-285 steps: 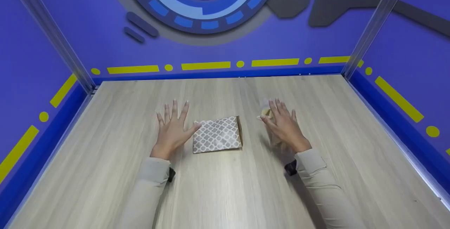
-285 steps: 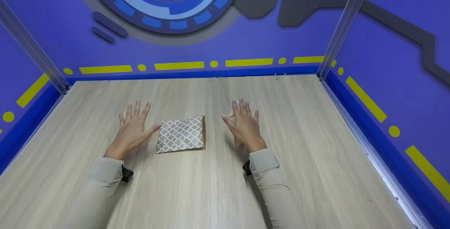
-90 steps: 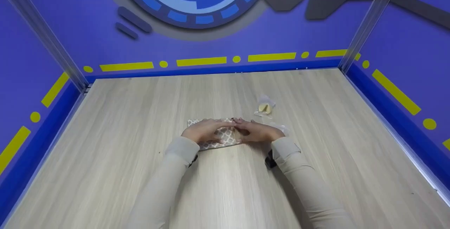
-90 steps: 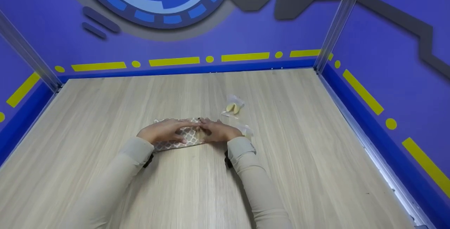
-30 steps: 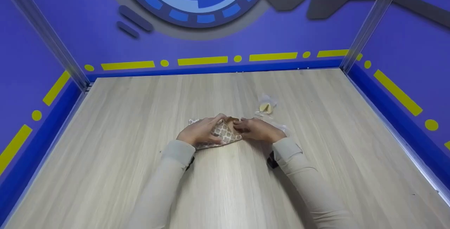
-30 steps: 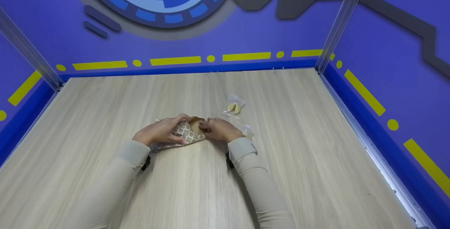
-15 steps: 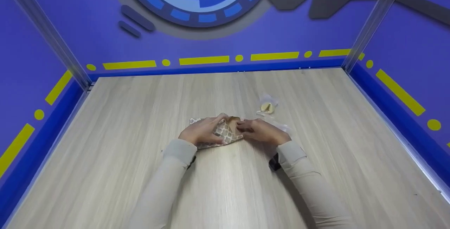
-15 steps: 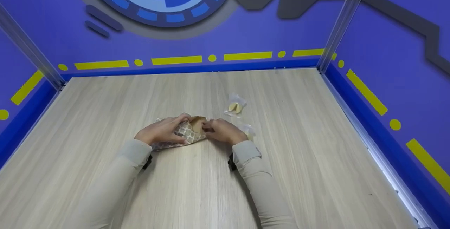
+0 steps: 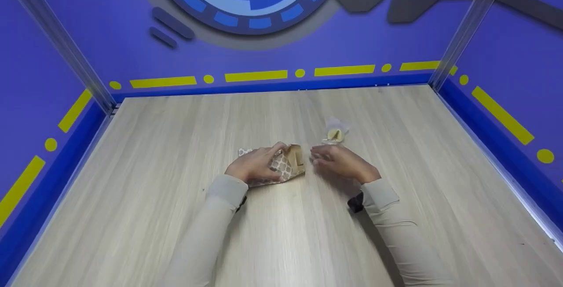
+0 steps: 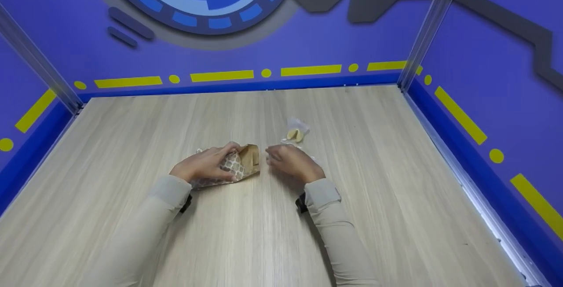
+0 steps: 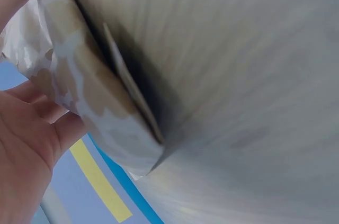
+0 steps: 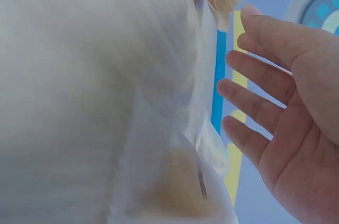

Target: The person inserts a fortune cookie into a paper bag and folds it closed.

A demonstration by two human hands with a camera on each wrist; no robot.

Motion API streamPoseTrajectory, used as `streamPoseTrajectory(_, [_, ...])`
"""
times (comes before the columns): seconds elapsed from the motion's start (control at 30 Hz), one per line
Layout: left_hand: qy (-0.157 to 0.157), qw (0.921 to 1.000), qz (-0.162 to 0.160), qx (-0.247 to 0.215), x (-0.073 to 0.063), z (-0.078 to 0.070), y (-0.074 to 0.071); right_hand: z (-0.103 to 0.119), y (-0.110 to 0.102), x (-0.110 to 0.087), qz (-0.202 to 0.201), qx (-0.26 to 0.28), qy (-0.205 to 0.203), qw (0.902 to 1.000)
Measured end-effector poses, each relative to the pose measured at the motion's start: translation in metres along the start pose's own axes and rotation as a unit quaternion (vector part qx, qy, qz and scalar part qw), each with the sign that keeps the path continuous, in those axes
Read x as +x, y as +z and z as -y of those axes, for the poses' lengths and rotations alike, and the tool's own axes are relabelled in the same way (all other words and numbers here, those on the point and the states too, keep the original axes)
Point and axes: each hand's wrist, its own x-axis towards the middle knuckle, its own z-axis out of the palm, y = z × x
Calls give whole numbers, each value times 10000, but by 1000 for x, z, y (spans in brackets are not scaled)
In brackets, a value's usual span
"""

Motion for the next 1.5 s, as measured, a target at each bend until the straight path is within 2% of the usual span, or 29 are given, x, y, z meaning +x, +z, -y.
streamPoseTrajectory(0.13, [-2, 10000, -7, -8, 0, -1, 1, -3, -10, -8, -97, -28, 287, 9995])
streamPoseTrajectory(0.2, [-4, 10000, 4, -38, 0, -1, 1, -5, -15, -12, -15, 86, 575, 9983])
streamPoseTrajectory(0.33, [-36, 9999, 9, -94, 1, -1, 1, -11, -27, -18, 103, 131, 878, 9960])
streamPoseTrajectory(0.43, [-76, 9999, 1, -80, 1, -1, 1, -16, -35, -20, 132, -48, 811, 9966])
streamPoseTrajectory(0.73, [-101, 9999, 47, -50, 0, -2, 1, -28, -55, -30, 530, -122, 1095, 9925])
streamPoseTrajectory(1.0, [39, 9999, 30, -116, -1, -3, 0, -38, -62, -36, 791, -206, 1203, 9894])
streamPoseTrajectory(1.17, [61, 9999, 2, -113, -1, -3, 1, -41, -64, -38, 857, -265, 1105, 9898])
streamPoseTrajectory(1.5, [2, 10000, 6, -69, -1, -4, 0, -46, -64, -39, 975, 286, 1461, 9840])
